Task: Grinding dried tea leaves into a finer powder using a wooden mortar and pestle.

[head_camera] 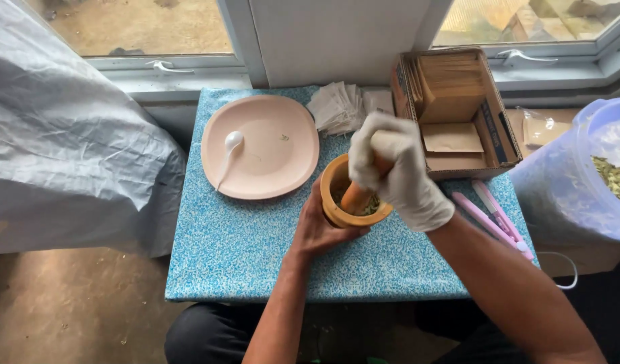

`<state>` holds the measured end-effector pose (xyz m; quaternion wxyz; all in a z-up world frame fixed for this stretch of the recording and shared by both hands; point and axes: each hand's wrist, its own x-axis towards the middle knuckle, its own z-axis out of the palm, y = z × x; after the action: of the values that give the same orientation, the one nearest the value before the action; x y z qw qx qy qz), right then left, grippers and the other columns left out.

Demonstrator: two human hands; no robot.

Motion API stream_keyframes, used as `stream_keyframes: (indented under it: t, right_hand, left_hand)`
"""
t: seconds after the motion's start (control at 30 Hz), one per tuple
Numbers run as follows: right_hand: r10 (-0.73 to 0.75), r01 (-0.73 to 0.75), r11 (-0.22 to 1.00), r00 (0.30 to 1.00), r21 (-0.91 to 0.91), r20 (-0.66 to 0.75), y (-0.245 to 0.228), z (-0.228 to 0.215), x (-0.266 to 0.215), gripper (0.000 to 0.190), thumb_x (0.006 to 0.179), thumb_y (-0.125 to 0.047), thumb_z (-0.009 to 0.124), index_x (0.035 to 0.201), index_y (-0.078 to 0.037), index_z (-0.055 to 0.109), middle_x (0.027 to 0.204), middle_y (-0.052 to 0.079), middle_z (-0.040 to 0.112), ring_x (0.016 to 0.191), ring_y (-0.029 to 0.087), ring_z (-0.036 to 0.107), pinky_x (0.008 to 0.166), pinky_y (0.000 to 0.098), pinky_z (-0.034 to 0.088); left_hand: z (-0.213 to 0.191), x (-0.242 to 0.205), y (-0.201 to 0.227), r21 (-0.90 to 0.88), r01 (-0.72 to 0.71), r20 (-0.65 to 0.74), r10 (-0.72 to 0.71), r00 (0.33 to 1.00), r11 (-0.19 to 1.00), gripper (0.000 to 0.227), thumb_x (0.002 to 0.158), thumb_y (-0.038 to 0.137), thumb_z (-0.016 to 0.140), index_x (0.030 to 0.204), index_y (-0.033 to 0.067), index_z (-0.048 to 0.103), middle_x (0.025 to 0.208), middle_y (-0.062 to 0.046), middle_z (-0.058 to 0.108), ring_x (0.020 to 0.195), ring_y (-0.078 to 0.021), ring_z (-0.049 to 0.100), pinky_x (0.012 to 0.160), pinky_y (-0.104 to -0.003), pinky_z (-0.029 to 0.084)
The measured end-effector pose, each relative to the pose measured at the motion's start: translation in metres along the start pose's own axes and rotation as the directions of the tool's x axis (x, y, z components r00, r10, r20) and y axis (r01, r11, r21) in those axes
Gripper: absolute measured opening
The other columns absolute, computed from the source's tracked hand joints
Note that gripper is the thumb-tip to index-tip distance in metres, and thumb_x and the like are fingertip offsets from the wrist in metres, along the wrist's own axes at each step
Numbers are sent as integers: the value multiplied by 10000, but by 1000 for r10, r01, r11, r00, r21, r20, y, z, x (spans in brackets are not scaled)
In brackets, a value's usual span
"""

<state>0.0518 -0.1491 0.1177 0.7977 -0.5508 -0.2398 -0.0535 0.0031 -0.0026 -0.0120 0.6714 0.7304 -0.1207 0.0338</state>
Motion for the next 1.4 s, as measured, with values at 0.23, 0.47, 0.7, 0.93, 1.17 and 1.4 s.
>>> stream_keyframes:
  t: [0.23,0.47,0.7,0.93,1.17,1.4]
  right_hand:
    - [80,-81,993,997,-81,-21,24,9,-14,218,857,-48,533,642,-20,559,449,58,288,320,128,309,326,270,260]
    - [-63,62,998,997,-27,-53,13,-7,13,268,912,-165,534,706,1,577,449,71,311,328,135,342,347,276,276]
    - [-9,9,983,1000,-184,3,28,10,-1,195,861,-7,575,687,-17,662,414,28,362,345,130,344,378,258,281]
    - [32,-36,996,998,-80,-52,23,-1,-13,289,879,-205,543,657,-31,608,403,67,334,331,122,342,345,257,258]
    - [72,-74,993,997,-92,-23,-11,-11,8,280,895,-180,549,697,16,562,459,91,300,331,139,327,333,269,235]
    - [224,-223,964,974,-146,-10,23,-1,7,208,859,-94,549,666,-34,595,482,60,288,354,122,291,334,260,241]
  left_hand:
    - [-2,0,3,-4,2,-20,-2,1000,1000,1362,511,518,1095,1682,197,477,1440,-177,744,1387,-412,695,1182,-577,564]
    - [-3,6,0,-20,-10,-36,9,999,1000,1363,490,504,1099,1676,207,495,1433,-176,748,1371,-415,706,1179,-589,564]
    - [-5,1,-2,-15,-10,-5,10,1000,1000,1352,526,500,1090,1681,163,472,1410,-230,736,1353,-467,703,1148,-617,573]
    - [-3,-1,3,20,23,-22,-23,999,1000,1392,489,552,1091,1682,183,476,1404,-217,739,1350,-452,703,1150,-602,573]
    - [-1,-3,1,20,16,-41,-15,999,1000,1390,472,510,1095,1675,187,477,1409,-197,752,1358,-425,710,1162,-581,580]
    - [-2,2,8,0,-13,-18,13,1000,1000,1349,518,500,1087,1670,155,475,1394,-244,740,1330,-480,716,1140,-633,572]
